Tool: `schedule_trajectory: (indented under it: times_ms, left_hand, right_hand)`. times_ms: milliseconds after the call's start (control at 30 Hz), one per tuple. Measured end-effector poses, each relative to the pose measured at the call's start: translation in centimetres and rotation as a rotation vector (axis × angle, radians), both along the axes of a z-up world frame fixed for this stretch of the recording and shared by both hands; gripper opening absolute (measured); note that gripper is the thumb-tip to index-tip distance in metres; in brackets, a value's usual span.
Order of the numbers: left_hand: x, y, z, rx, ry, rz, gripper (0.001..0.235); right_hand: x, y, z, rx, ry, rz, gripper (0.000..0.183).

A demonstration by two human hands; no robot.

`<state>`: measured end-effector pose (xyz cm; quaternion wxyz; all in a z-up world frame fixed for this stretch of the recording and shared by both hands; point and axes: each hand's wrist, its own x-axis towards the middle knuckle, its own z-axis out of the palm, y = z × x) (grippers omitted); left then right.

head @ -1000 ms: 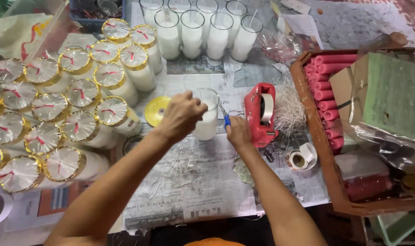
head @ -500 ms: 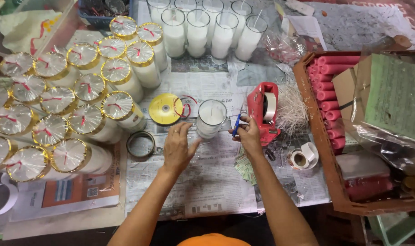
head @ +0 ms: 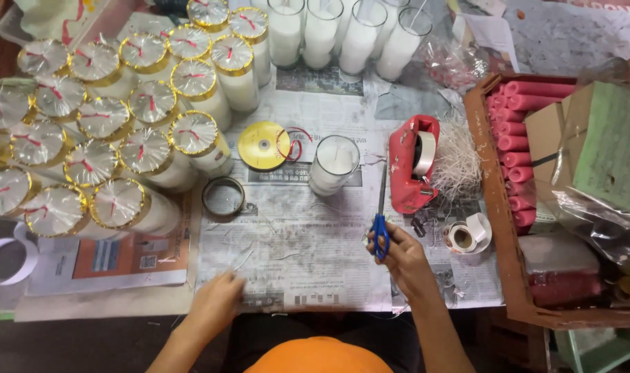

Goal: Applying decorative labels to glass candle containers and trimming them with scissors.

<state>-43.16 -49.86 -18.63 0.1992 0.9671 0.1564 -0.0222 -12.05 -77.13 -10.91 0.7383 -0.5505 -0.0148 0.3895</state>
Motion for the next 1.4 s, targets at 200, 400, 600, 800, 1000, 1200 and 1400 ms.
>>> schedule_trajectory:
  times_ms: [200,400,600,800,1000,1200,1400]
  left_hand:
    - [-1.8,1.8,9.1,-0.202,0.907,0.135,0.044]
    - [13.0,2.8,14.3,0.16,-0.454,0.063,0.031]
    - [28.9,3.5,11.7,0.018,-0.808,-0.032,0.024]
    - [33.8,3.8,10.2,0.267,-0.463,0.025,0.011]
    - [34.1,3.7,10.3,0.342,-0.527,-0.059,0.011]
    - [33.8,3.6,10.4,0.196,-0.495,-0.008,0.009]
    - [33.1,3.0,11.4,0.198,-0.511,-0.018,0.011]
  right_hand:
    - [1.1,-0.2,4.4,-0.227,-0.594,0.134,0.048]
    - [4.5,2.4,6.5,-0.668,-1.444,0.247,0.055]
    - [5.8,5.4,7.2,-0.902,-1.614,0.361,0.05]
    - [6.0,7.2,8.0,-0.924,-1.57,0.399,0.048]
    - [6.7,7.7,7.5,-0.893,-1.513,0.45,0.041]
    - [7.4,6.7,6.6,-0.938,-1.525,0.493,0.037]
    - [6.8,7.1,7.2,-0.881,-1.488,0.482,0.038]
